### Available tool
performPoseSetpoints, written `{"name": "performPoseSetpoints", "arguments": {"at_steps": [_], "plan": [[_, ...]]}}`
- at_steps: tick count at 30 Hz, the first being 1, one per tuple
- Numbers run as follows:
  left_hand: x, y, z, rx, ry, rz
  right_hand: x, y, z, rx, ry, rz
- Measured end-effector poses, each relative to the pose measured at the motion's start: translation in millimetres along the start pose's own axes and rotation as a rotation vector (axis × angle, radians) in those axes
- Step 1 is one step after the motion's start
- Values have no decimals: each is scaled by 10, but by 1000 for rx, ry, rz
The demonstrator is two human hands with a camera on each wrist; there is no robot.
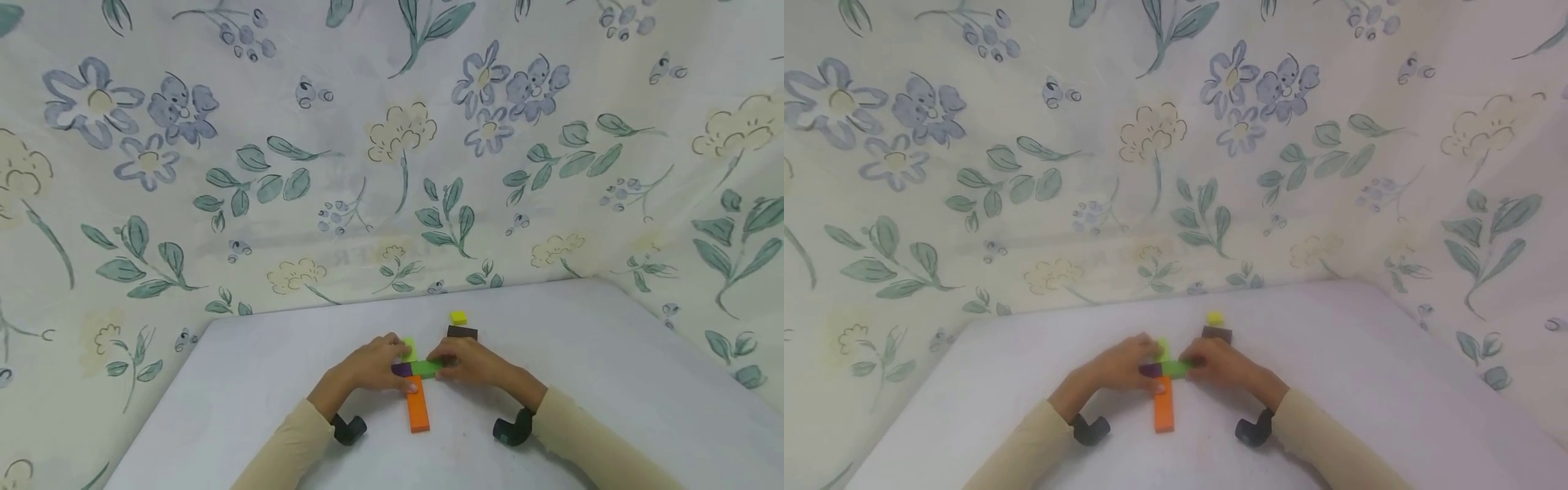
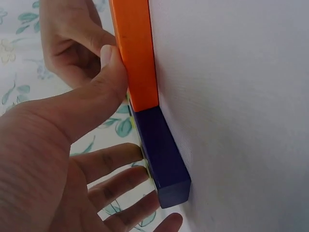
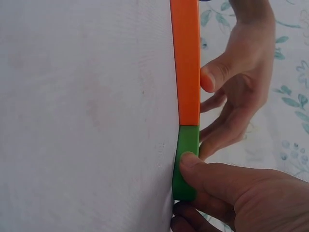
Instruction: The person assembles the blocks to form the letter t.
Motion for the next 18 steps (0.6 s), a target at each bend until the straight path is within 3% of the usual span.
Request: {"name": "performPoseSetpoints", "arguments": {"at_steps": [10,18], "plan": [[-60,25,-86,49,8,-19,59,-80,-24,22,10,-17],[-50,132,-84,75,10,-14,10,-71,-57,-6,-4,-7]]}}
Point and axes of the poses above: each hand's wrist, its own x-axis towards the middle knuckle, its own z-axis out of the palm, y = z × x, the point moved 9 cm from there along x, towards the middle knuckle, and after that the axes turned 3 degrees about -x, right-handed, at the moved point
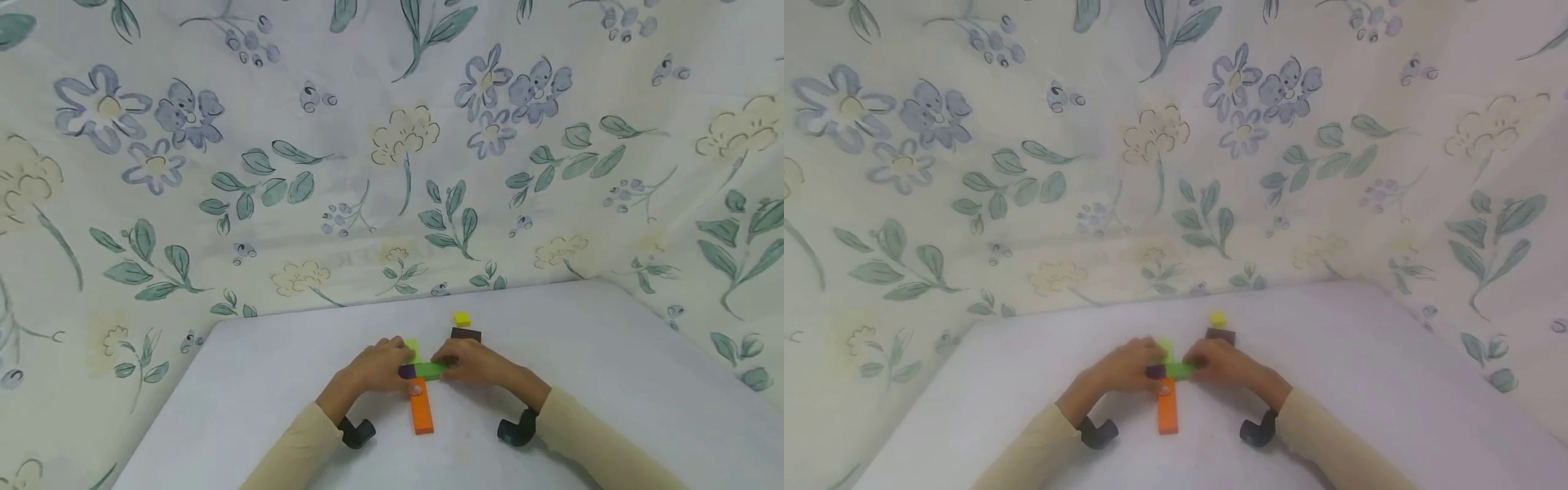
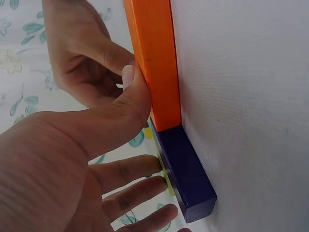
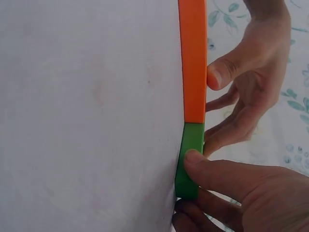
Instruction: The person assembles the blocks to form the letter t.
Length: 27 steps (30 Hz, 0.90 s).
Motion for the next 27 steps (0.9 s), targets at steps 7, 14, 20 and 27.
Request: {"name": "performPoseSetpoints", "arguments": {"at_steps": [7,14,20,27], "plan": [[-31,58,34,15,3,-8,-59,-64,-59,-13,-22,-22],[-4,18,52,27,-5,-20,-33,-74,-248,-25,15,-32],[-3,21,42,57,-10,-25,-17,-28,-517,-77,125,-61],[-37,51,13,90,-4,-35,24,248,-682,-105,207,92]]}}
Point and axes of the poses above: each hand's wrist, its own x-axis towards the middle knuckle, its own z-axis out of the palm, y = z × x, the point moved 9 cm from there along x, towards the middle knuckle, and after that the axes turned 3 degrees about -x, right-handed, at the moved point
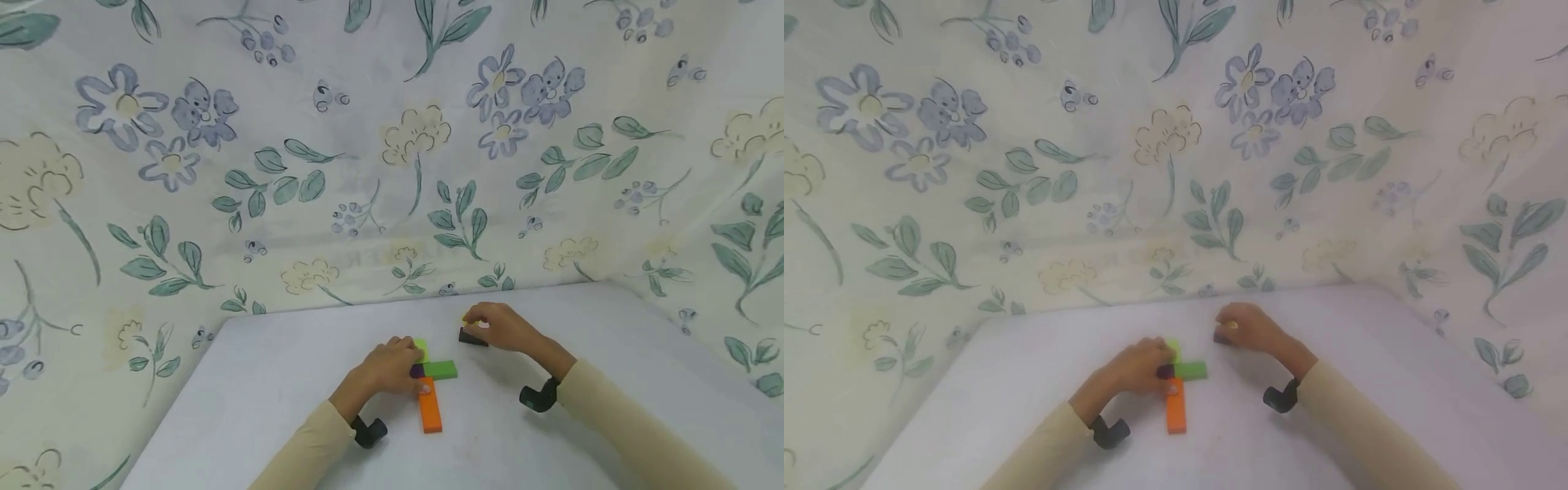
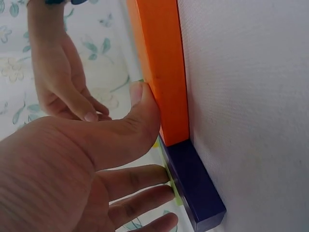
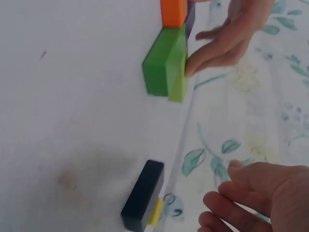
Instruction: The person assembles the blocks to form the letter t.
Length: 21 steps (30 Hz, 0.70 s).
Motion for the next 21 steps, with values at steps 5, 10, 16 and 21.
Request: {"name": "performPoseSetpoints", "arguments": {"at_steps": [5,10,16,21], "plan": [[-6,-6,-15,24,8,-20,59,353,-52,-4,4,166],[-9,31,-29,13,13,-13,85,649,-125,13,27,249],[2,73,-7,7,3,2,103,876,-18,27,2,304],[4,27,-10,8,15,-11,200,897,137,53,-39,305]]}}
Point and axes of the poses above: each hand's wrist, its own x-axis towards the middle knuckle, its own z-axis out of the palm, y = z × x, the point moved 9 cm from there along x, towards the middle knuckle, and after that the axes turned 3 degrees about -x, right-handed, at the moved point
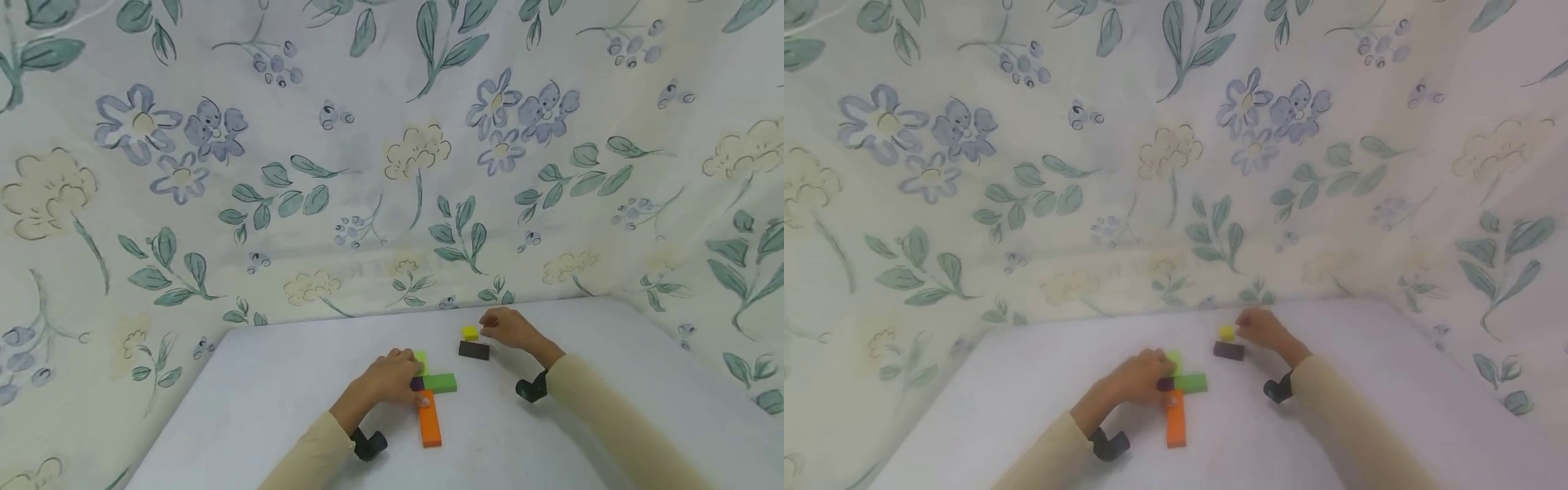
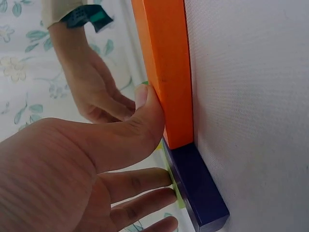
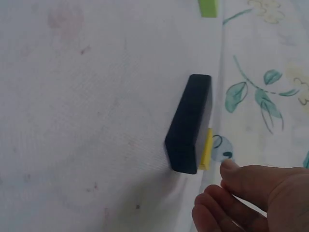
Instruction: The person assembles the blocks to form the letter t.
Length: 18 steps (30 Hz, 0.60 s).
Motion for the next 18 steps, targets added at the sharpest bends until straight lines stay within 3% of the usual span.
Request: {"name": "performPoseSetpoints", "arguments": {"at_steps": [4,12,18], "plan": [[-7,-38,14,-5,-10,-17,91,17,120,-15,-36,12],[-10,-34,20,-25,-20,-15,232,94,217,-64,-37,111],[-24,-8,14,-31,-18,-3,216,16,245,-65,-24,137]]}}
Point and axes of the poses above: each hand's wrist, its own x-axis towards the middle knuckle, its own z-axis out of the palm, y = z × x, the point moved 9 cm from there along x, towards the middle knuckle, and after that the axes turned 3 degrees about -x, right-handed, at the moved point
